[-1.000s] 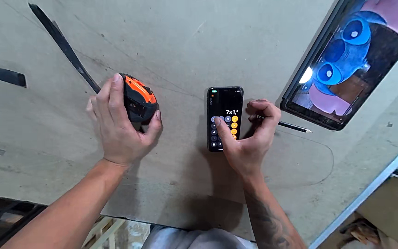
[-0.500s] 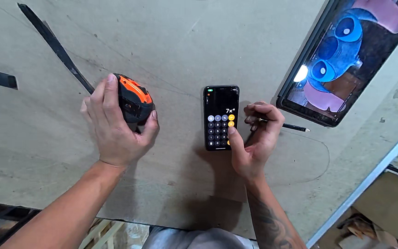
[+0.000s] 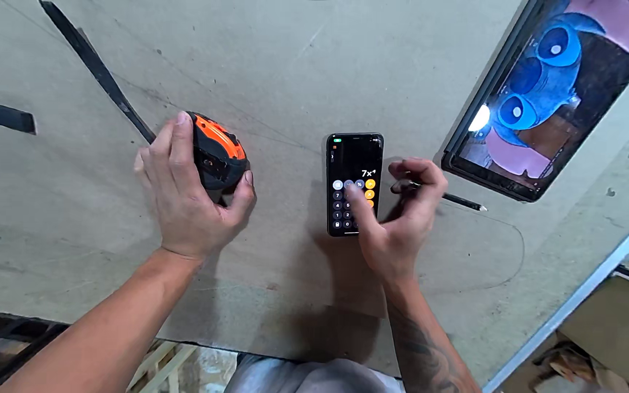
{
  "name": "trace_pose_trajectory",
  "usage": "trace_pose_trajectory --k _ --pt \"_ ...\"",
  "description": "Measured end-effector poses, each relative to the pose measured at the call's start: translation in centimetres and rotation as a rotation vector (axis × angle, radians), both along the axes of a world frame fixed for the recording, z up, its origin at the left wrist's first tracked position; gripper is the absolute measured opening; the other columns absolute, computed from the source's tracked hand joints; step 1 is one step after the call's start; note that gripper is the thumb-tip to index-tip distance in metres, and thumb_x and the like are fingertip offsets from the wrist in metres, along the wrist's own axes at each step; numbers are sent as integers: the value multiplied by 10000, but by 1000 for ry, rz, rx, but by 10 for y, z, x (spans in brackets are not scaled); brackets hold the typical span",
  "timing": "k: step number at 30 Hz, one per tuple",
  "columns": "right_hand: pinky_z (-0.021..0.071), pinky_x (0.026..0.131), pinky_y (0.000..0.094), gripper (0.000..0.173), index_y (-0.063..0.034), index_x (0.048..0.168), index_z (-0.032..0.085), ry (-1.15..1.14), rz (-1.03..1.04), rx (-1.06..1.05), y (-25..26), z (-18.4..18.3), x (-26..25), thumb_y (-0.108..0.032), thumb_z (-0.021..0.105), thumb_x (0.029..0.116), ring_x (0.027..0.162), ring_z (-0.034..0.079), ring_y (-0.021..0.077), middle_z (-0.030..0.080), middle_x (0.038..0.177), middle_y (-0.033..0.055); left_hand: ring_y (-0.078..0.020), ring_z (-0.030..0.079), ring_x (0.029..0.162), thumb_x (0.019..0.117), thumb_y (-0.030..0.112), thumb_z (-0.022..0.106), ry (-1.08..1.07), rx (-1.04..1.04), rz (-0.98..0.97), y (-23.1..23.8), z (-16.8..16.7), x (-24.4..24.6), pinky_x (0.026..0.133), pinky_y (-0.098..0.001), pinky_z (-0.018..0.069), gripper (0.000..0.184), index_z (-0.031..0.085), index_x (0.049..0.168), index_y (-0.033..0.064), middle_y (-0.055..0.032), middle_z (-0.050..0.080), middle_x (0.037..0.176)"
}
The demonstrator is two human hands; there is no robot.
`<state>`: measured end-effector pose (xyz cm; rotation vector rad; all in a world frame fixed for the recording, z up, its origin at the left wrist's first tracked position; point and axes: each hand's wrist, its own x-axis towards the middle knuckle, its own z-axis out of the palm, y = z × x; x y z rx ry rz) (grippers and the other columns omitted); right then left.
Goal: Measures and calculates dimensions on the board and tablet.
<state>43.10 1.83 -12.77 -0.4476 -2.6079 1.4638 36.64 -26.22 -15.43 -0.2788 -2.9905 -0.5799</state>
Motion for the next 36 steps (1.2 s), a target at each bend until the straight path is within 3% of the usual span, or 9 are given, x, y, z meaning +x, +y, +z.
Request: trace_pose_trajectory --k 3,7,12,15,18,22,25,29,36 --pt "513 828 282 560 -70 1436 361 149 51 -203 17 -7 11 -225 634 973 1115 563 154 529 1307 52 -392 452 1388 876 543 676 6 9 -9 -1 -1 0 1133 -594 311 952 271 1610 93 -225 439 1550" --pt "502 881 319 732 -34 1440 339 181 117 -76 20 -14 19 -182 693 816 1159 553 190 530 1301 99 -395 452 1385 877 552 663 -1 1 -2 0 0 1 1134 -592 308 953 268 1613 94 -222 437 1552" --pt "513 972 381 810 -69 1461 365 105 129 138 10 -16 22 -277 814 819 1268 529 214 538 1343 102 -382 456 1385 873 552 671 1 -5 -3 -1 -1 0 1137 -586 311 956 271 1616 104 -215 441 1550" --pt "503 986 413 771 -70 1454 383 111 137 126 11 -16 24 -290 792 838 1268 529 227 546 1339 100 -374 447 1399 875 550 670 3 -6 -1 0 0 1 1142 -583 304 954 268 1618 107 -210 436 1557" --pt "517 974 390 721 -28 1445 380 185 169 6 18 -17 23 -237 724 847 1232 539 240 528 1320 123 -387 438 1400 877 550 670 9 -3 -7 0 0 1 1142 -590 296 960 260 1620 101 -216 431 1558" --pt "499 966 409 704 -24 1430 400 174 182 43 18 -17 22 -209 697 819 1224 544 244 552 1313 127 -389 442 1396 879 556 665 17 6 -8 0 0 1 1136 -586 300 953 272 1613 91 -222 437 1552" --pt "518 958 368 664 -19 1437 383 172 154 -32 17 -16 21 -195 664 861 1236 533 231 524 1332 122 -388 434 1407 881 549 666 14 5 -7 0 0 1 1144 -584 294 950 269 1613 93 -223 431 1558" --pt "524 943 357 738 -75 1463 373 67 98 85 7 -12 22 -298 773 884 1279 523 204 526 1368 93 -383 449 1396 874 546 678 11 -4 2 0 0 1 1139 -582 313 951 281 1611 93 -212 438 1557" --pt "506 879 342 771 -63 1429 422 20 -12 162 -3 -12 3 -350 833 844 1165 560 182 549 1327 91 -382 452 1385 877 547 672 18 -4 -4 0 0 0 1132 -571 314 946 283 1607 87 -213 440 1552"
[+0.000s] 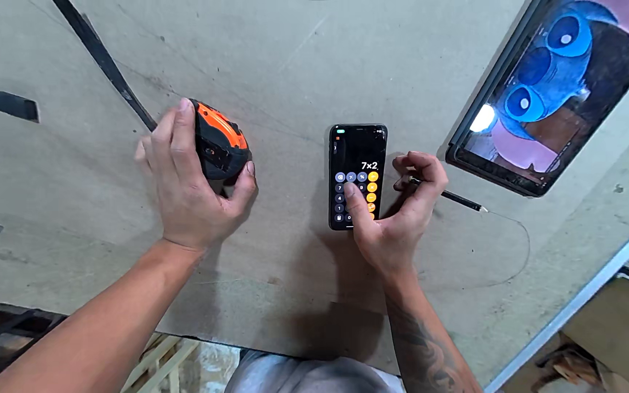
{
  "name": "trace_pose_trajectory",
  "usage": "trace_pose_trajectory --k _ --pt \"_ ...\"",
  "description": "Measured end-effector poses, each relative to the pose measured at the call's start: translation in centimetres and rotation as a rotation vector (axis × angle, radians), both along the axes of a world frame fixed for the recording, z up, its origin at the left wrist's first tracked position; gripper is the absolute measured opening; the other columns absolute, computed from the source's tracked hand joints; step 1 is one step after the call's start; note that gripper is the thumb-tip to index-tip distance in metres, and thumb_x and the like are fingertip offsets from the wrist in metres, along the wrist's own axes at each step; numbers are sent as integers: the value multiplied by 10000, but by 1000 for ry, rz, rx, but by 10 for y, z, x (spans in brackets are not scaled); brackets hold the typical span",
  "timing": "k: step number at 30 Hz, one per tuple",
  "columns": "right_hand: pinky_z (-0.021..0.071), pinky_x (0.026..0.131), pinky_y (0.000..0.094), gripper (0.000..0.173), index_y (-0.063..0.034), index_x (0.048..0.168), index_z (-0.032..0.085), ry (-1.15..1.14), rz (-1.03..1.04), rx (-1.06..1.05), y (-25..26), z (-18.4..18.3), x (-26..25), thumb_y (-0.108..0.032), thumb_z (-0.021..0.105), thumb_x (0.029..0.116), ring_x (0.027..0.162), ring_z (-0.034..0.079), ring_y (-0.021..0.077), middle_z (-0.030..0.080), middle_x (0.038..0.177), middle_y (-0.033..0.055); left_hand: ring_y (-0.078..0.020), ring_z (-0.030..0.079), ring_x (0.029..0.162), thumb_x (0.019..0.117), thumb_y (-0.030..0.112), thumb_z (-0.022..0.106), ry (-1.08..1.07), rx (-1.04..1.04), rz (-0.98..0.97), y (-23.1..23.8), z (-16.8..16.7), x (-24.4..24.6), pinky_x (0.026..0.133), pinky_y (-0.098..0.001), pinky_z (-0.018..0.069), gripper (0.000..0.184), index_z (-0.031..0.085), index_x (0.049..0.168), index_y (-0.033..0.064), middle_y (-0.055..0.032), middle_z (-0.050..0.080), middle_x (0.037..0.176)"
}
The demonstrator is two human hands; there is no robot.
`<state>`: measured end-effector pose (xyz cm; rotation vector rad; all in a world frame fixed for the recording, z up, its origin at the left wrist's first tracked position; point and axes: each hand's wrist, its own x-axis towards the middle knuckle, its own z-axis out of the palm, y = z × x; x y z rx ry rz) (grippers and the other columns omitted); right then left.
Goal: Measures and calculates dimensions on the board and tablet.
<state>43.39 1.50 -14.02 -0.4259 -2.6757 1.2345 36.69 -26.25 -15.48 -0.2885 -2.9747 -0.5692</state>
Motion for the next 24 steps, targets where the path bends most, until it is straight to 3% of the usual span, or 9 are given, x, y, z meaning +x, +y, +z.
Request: trace_pose_trajectory --k 3,6,8,11,14,16,18,21,24 --pt "510 859 353 838 -68 1457 392 -24 31 23 1 3 5 -385 853 833 1162 556 198 539 1329 95 -378 442 1401 878 546 673 -13 -1 5 0 0 0 1142 -569 315 954 272 1612 87 -217 430 1559" --pt "526 915 338 738 -59 1484 348 27 137 -194 17 7 9 -245 746 891 1228 536 191 503 1388 92 -384 431 1414 880 546 671 -13 -3 5 1 1 0 1154 -580 298 953 271 1612 84 -225 434 1553" --pt "525 931 360 739 -30 1473 337 95 209 -294 28 3 14 -149 697 839 1223 533 227 494 1375 121 -388 432 1411 876 545 668 -8 7 -1 1 1 -1 1153 -580 297 957 266 1612 84 -229 434 1549" --pt "518 966 387 778 -24 1464 350 101 261 -258 36 0 18 -98 685 766 1254 531 252 512 1376 141 -385 433 1409 879 541 670 -5 8 -4 2 1 -2 1151 -575 298 952 269 1612 83 -227 435 1550" --pt "522 856 327 690 -68 1478 333 98 180 -428 38 13 23 -153 681 888 1142 561 194 517 1355 87 -381 438 1404 886 564 662 -5 12 -10 2 3 0 1152 -570 299 954 271 1615 90 -215 430 1560" --pt "559 822 366 626 -103 1468 362 130 84 -482 33 21 38 -171 666 924 1072 606 212 547 1314 79 -372 447 1398 855 624 674 3 30 -18 1 5 -1 1152 -575 294 1004 271 1614 105 -201 429 1566" --pt "590 801 408 440 -157 1333 463 110 56 -428 13 31 72 -143 661 940 991 651 210 619 1145 45 -355 457 1390 839 670 675 15 19 3 0 6 -3 1167 -577 281 1017 294 1611 128 -173 450 1556" --pt "635 740 335 108 -116 1086 541 15 207 -450 -27 53 139 -157 611 1015 884 729 151 718 959 33 -316 459 1400 861 682 655 39 -47 102 6 8 0 1181 -552 272 920 372 1579 181 -123 518 1505" --pt "661 766 325 123 -107 1134 515 -26 317 -575 -47 81 180 -221 505 1089 905 755 162 728 998 48 -291 504 1354 839 659 674 90 -39 153 9 10 5 1155 -548 300 887 431 1539 172 -103 575 1442"
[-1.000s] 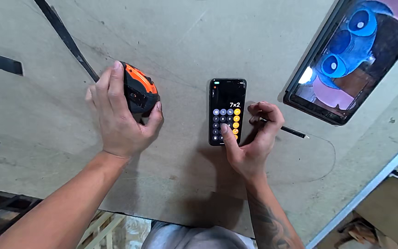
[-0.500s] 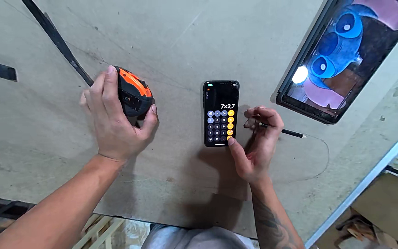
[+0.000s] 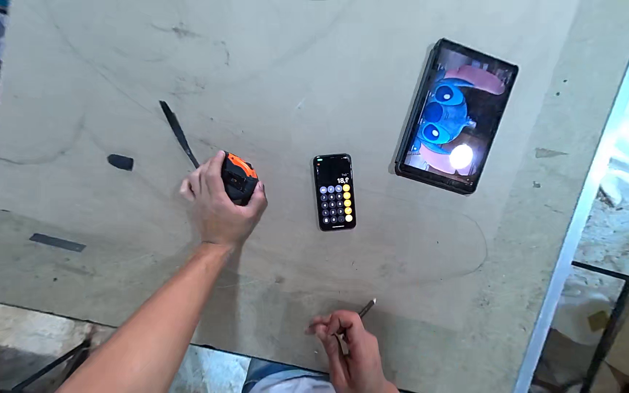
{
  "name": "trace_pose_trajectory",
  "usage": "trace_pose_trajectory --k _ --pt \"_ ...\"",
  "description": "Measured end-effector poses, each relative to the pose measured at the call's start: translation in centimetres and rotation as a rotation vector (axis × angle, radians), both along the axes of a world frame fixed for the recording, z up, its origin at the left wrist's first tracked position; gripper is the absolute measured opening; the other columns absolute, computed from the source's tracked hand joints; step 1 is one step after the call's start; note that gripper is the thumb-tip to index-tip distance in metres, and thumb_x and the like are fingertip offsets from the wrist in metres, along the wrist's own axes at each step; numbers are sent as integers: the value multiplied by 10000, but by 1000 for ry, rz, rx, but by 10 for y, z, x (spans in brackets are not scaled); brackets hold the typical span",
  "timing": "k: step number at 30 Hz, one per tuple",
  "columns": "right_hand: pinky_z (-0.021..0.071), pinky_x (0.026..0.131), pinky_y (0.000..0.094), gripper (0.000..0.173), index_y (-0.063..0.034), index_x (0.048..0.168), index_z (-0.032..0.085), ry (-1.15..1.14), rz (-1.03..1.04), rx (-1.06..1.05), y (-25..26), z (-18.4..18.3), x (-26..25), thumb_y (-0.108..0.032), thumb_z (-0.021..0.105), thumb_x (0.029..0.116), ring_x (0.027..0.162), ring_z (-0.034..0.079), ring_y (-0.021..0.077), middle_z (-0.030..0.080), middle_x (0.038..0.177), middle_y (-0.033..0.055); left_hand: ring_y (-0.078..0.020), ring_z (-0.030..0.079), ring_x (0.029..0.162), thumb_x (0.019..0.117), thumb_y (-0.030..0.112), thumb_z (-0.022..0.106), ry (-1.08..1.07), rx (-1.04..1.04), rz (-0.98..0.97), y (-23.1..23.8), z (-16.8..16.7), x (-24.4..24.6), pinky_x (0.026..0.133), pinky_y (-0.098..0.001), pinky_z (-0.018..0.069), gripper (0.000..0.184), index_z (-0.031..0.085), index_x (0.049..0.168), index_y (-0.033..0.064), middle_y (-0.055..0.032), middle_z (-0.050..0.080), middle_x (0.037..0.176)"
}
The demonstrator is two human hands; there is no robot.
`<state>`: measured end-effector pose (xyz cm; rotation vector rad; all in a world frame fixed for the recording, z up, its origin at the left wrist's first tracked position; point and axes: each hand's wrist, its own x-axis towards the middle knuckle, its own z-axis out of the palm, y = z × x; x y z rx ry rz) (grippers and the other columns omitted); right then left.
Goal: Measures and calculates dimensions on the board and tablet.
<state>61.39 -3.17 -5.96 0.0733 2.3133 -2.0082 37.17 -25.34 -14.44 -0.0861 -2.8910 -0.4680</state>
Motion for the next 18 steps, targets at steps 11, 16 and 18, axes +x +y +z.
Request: trace_pose_trajectory --k 11,16,18 --pt "647 814 402 311 -75 1180 608 -356 -200 11 46 65 68 -214 758 946 1041 706 208 698 1167 56 -229 676 932 904 491 653 -1360 1340 -510 44 106 225 745 -410 601 810 396 1568 104 -147 636 1297" --pt "637 731 366 243 -64 945 635 -653 -317 -89 44 68 124 -126 845 840 833 725 187 746 976 51 -89 691 1039 755 731 761 -1372 664 -504 91 133 280 954 -368 583 922 563 1451 159 11 731 1165" --pt "636 715 375 298 -38 941 617 -696 -359 -194 51 66 132 -125 874 816 813 726 216 744 963 88 -140 658 1110 699 841 704 -1292 435 -599 99 140 274 998 -411 549 959 618 1394 187 -9 705 1201"
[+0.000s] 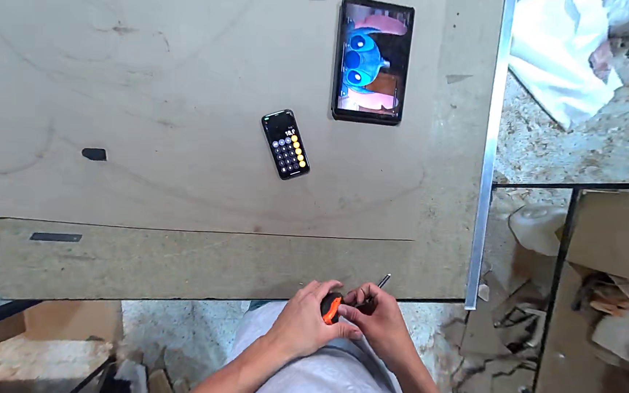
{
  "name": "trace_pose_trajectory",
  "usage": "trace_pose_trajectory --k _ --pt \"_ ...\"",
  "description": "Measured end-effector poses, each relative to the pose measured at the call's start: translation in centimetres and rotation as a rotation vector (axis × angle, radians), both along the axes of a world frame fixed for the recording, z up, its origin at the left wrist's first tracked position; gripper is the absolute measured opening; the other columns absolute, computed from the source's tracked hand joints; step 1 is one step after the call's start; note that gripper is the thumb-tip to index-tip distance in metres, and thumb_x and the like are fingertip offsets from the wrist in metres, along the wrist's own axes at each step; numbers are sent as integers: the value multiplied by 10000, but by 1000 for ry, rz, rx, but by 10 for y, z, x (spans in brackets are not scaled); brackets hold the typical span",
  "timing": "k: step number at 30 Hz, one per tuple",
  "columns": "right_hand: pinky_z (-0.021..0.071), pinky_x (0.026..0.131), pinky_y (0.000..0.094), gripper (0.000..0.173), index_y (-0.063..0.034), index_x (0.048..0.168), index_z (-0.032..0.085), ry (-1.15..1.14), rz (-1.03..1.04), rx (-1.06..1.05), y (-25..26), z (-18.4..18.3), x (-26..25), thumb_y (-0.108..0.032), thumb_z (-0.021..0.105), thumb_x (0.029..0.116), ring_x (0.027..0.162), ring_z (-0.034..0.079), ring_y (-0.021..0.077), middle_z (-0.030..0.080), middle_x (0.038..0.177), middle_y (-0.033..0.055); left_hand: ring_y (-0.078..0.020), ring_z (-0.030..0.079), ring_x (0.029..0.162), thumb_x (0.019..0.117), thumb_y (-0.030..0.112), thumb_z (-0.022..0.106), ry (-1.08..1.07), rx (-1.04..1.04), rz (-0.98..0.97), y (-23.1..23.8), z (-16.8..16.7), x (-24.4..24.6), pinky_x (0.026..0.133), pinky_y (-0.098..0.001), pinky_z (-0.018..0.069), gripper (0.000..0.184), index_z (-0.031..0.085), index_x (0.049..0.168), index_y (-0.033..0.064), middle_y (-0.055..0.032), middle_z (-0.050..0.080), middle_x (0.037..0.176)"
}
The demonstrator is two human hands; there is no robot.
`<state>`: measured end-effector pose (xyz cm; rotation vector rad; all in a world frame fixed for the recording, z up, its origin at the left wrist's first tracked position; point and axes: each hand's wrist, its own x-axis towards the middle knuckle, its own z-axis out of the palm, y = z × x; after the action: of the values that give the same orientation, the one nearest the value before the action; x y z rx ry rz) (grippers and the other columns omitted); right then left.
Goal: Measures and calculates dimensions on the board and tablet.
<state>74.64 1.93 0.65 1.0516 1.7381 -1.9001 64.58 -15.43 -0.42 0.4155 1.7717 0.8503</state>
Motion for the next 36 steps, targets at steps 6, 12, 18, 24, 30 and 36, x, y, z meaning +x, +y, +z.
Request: trace_pose_trajectory --k 6,12,18,24,30,36 --pt "574 704 366 273 -63 914 595 145 -60 -255 53 -23 -23 -123 846 823 790 653 174 667 878 67 -147 677 1039 793 812 639 314 -85 -147 20 -3 -40 883 -414 596 757 712 1240 205 8 715 1115" --pt "547 699 338 267 -69 1002 520 184 -192 766 190 -93 -40 -217 737 956 799 617 131 621 940 46 -277 666 1124 979 344 626 683 -347 87 -49 -33 -143 937 -579 539 318 724 1220 159 -72 690 1258" --pt "511 642 276 223 -69 953 580 130 -164 1070 147 -124 -25 -234 727 972 794 632 98 680 948 43 -249 702 1014 967 504 666 709 -505 80 -60 -54 -152 828 -607 537 285 780 1089 273 -9 730 1179" --pt "565 662 254 274 -126 1086 571 206 -236 857 153 -125 -11 -222 778 934 797 666 89 689 965 -20 -355 649 1093 948 489 704 721 -672 137 -37 -56 -133 782 -658 518 252 792 1090 301 -66 654 1288" --pt "594 713 270 278 -87 1122 580 274 -281 857 149 -130 -15 -146 770 929 841 689 115 701 1044 13 -374 622 1137 946 482 708 718 -723 106 -35 -60 -133 811 -668 497 247 799 1101 312 -62 670 1266" --pt "591 735 264 256 -87 1084 601 327 -359 886 147 -136 -29 -98 789 910 859 695 116 724 1022 8 -366 654 1087 929 518 715 682 -723 157 -38 -58 -140 788 -694 492 262 800 1060 307 -43 694 1234"
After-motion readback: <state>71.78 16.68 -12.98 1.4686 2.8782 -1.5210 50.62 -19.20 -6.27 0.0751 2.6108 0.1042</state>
